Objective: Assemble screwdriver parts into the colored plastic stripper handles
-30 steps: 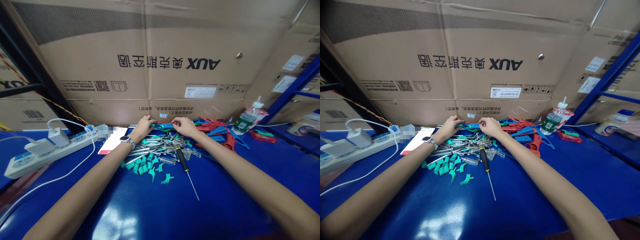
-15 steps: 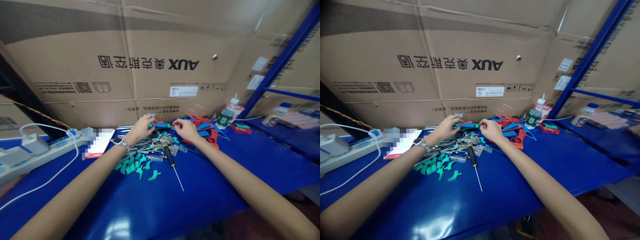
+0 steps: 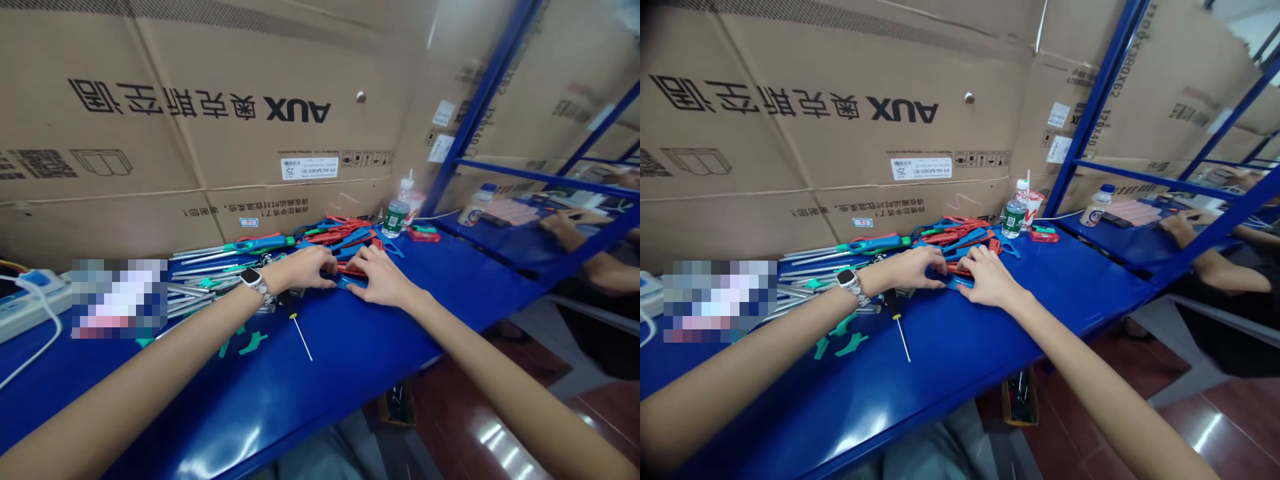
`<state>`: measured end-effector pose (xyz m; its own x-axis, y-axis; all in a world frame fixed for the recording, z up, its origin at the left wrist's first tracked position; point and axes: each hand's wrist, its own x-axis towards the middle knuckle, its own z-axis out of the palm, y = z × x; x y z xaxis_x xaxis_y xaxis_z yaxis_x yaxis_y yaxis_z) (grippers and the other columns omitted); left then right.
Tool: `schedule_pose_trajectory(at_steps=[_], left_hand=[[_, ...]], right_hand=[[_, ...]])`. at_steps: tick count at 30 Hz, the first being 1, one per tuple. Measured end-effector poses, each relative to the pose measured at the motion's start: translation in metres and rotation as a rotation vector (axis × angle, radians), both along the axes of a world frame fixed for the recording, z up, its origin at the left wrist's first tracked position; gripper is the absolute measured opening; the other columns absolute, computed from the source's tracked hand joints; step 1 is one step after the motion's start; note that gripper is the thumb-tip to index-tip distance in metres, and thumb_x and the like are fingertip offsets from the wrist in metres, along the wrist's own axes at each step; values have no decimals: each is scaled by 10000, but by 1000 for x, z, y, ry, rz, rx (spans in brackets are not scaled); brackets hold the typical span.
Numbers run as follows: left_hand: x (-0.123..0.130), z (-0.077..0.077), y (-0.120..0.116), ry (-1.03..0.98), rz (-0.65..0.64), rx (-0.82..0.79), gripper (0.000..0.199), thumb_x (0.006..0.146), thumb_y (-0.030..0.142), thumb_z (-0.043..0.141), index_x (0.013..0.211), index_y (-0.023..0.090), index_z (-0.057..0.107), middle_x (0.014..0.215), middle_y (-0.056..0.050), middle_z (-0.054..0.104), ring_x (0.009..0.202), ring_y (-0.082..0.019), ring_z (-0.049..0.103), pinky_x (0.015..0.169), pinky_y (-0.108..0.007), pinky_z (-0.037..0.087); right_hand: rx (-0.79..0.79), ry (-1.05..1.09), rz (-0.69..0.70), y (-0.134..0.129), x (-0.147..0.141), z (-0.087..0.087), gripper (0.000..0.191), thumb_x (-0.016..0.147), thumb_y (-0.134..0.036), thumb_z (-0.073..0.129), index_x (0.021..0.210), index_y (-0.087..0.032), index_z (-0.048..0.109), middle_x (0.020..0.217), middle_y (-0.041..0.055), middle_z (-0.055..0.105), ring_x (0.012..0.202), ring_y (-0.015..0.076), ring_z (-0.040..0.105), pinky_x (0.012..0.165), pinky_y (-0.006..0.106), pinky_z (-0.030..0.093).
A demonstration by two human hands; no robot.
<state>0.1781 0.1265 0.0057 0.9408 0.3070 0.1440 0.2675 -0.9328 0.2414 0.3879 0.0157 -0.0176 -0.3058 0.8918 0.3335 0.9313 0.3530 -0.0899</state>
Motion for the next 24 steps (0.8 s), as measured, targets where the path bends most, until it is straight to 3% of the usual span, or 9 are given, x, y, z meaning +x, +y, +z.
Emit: schedule_pose_trajectory(at_steps=[7, 13, 19, 22, 24], left_hand=[[3, -10, -11, 83, 23, 72, 90, 906, 231, 693, 965, 207, 756, 1008, -61, 683, 1013, -229, 633, 845, -311, 487], [-5, -2, -25, 37, 5, 362, 66, 932, 206, 675, 949, 177, 732, 1010, -77, 660, 957, -229, 624, 868, -346, 489], [-38, 23, -60, -115, -6, 581, 130, 1017, 214, 572, 988, 183, 694, 1186, -109, 641, 1090, -252, 601, 951, -401, 489], [-59, 22, -73, -163, 43, 574, 160, 1032, 182, 529, 961, 176, 673, 1350, -133, 605, 1200, -284, 581, 1003, -455, 473], [-67, 15, -75, -167, 75, 517, 116, 1019, 184, 561, 949, 174, 652, 1350, -121, 622, 1181, -287, 603, 996, -462, 477]], right_hand=[[22, 63, -23, -10, 6, -10, 255, 885, -339, 708, 1102, -205, 696, 1128, 115, 611, 1057, 304, 536, 937, 465, 456], [67, 123, -37, -25, 8, -7, 123, 906, -282, 669, 1009, -222, 698, 1078, 91, 661, 1039, 300, 555, 933, 495, 438], [82, 421, 106, -35, -7, -5, 133, 940, -344, 647, 979, -221, 682, 997, 62, 739, 962, 253, 646, 919, 468, 477], [20, 631, 168, -35, -25, -7, 175, 929, -356, 648, 1029, -215, 669, 1012, 58, 743, 903, 223, 678, 850, 407, 527], [7, 646, 179, -33, -34, -10, 162, 923, -343, 643, 1016, -215, 675, 1003, 56, 743, 900, 223, 676, 848, 406, 530]])
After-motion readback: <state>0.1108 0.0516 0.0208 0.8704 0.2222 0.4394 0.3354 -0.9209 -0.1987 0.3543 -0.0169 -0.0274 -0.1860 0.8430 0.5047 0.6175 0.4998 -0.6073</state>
